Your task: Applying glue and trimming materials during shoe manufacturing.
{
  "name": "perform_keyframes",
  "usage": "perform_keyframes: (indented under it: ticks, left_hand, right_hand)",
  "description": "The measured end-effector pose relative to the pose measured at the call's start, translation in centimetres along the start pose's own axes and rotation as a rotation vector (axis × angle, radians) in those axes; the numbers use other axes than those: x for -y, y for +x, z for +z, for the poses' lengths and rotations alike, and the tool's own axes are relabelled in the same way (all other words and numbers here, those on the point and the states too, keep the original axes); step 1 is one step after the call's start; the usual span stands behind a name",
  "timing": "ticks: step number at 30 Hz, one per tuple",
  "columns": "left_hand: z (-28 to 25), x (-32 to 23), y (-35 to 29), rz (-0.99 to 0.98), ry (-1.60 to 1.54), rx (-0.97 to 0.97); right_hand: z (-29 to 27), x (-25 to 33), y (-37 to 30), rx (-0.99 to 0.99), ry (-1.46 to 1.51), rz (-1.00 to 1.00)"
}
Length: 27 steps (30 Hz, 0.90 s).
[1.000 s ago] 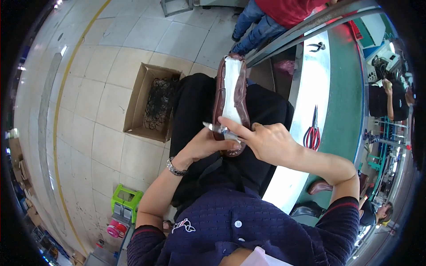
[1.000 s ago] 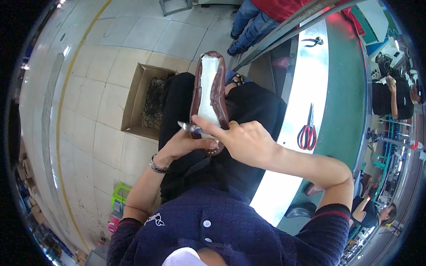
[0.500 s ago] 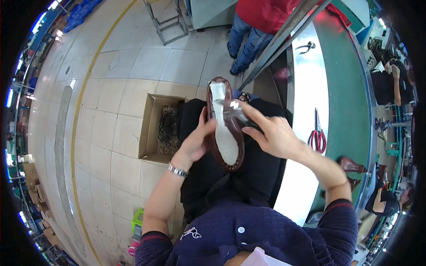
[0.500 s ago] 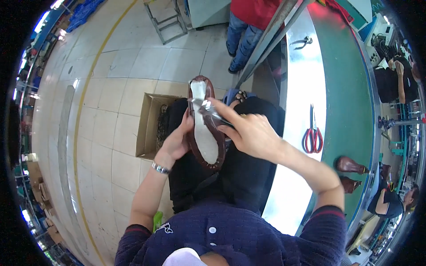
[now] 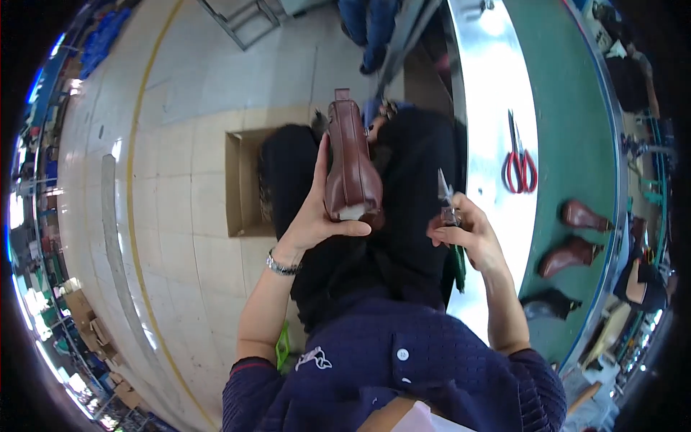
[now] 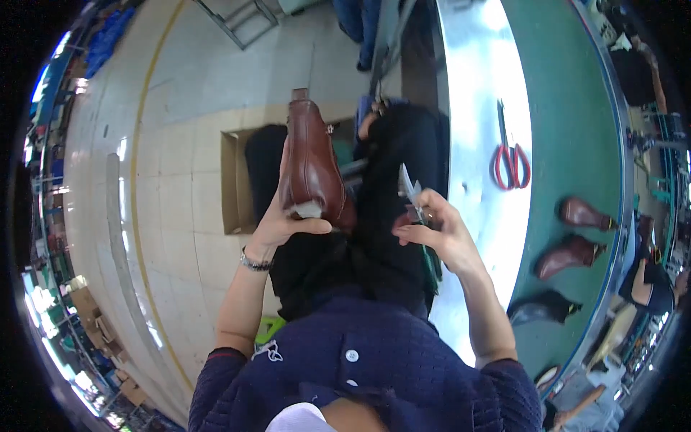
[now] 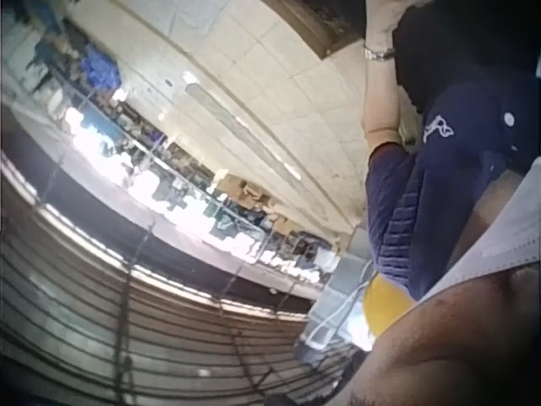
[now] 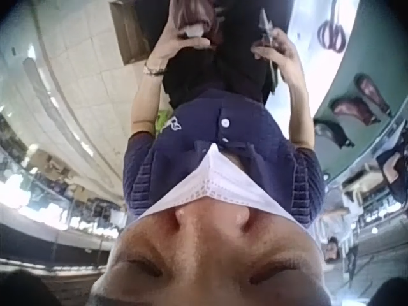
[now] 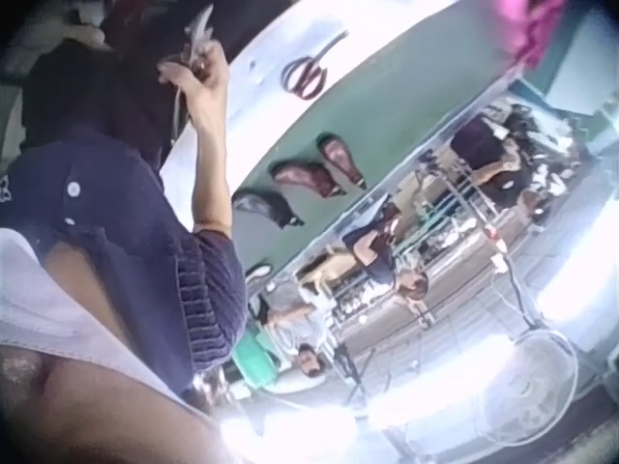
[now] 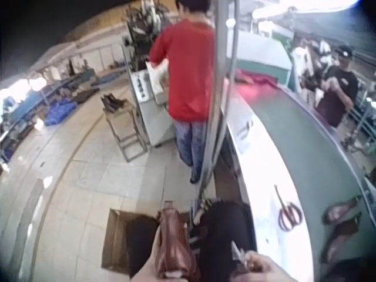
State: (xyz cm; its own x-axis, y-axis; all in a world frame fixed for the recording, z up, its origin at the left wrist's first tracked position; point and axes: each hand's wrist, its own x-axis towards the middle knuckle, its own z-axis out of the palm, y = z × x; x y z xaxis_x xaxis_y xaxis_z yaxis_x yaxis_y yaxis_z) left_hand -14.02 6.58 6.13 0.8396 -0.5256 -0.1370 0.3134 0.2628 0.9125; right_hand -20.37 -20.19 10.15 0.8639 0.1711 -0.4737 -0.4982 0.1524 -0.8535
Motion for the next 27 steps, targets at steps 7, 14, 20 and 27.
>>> perform_keyframes:
  ticks: [7, 14, 20, 27]
  left_hand:
    - [-0.3, 9.5, -3.4, -0.043, 0.126, 0.010]
    - [-2.5, 7.4, -4.2, -0.210, 0.097, 0.212]
    - [-0.2, 7.2, -3.0, -0.015, -0.202, -0.008]
    - [4.4, 6.0, -2.3, 0.016, 0.073, -0.323]
  right_hand:
    - [0.6, -2.7, -0.7, 0.312, -0.061, 0.207]
    - [1.4, -4.5, -0.5, 0.389, -0.137, 0.325]
    - [2.2, -3.6, 0.1, 0.433, -0.199, 0.398]
    - [2.4, -2.1, 0.8, 0.569, -0.412, 0.441]
